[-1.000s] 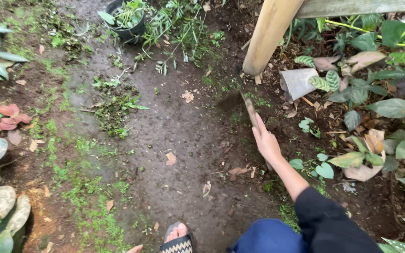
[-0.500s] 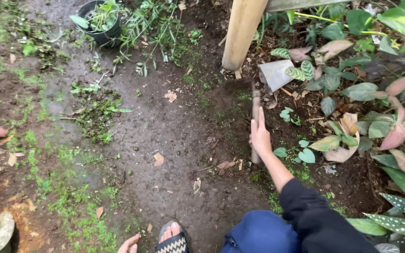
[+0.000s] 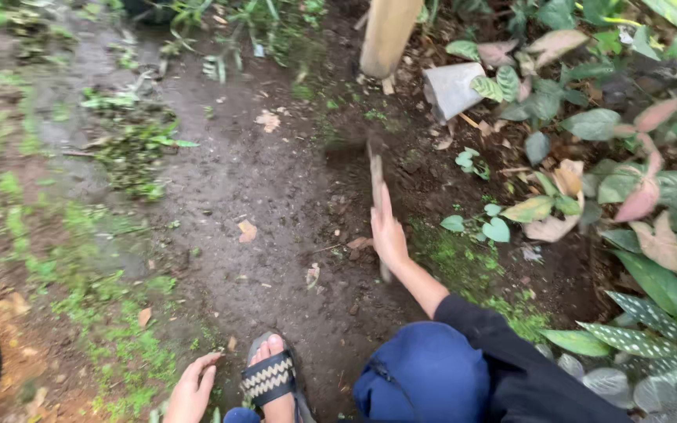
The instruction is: The person uses a small hand hoe to loosen soil and remove weeds from a garden bed. They pull up weeds by hand and place them aside, working along a narrow path between various potted and ground plants.
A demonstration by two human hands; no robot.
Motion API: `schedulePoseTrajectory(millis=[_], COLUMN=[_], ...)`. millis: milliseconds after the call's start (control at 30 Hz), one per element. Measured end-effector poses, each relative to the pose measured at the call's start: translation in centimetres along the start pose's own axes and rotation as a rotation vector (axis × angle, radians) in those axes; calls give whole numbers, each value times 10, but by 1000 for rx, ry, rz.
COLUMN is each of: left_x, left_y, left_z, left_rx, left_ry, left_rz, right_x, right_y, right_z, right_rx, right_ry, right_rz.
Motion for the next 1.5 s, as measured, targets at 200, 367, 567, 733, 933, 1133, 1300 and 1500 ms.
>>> schedulePoseTrajectory(millis=[200, 367, 567, 733, 933, 1133, 1300, 1500], left_x=[-21, -49, -50, -56, -11, 44, 115, 211], left_y=[11, 25, 8, 5, -2, 16, 6, 27], left_z=[-10, -33, -33, -37, -8, 54, 136, 192], left_rx=[37, -69, 68, 15, 47, -43, 91, 185], left_ry=[70, -74, -25, -90, 76, 84, 255, 531], left_rz=[53, 117, 77, 37, 67, -235, -375, -1076], right_x=[-33, -108, 3, -13, -70, 14, 1, -12], right_y=[4, 12, 10, 9, 66, 86, 47, 22], right_z=[-4, 84, 3, 6, 38, -51, -113, -160], right_rx=[-68, 96, 104, -169, -190, -318, -304, -356], right_ry=[-83, -244, -163, 36, -14, -152, -492, -569], right_rz=[163, -31, -194, 124, 249, 94, 169, 92])
Point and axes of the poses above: each hand's wrist, its own z-axis towards the middle knuckle, its own y-axis out of the palm, x = y × z, the point moved 9 cm from there along z, towards the middle knuckle, and after that the axes turned 14 degrees about y, right-handed, at the moved point
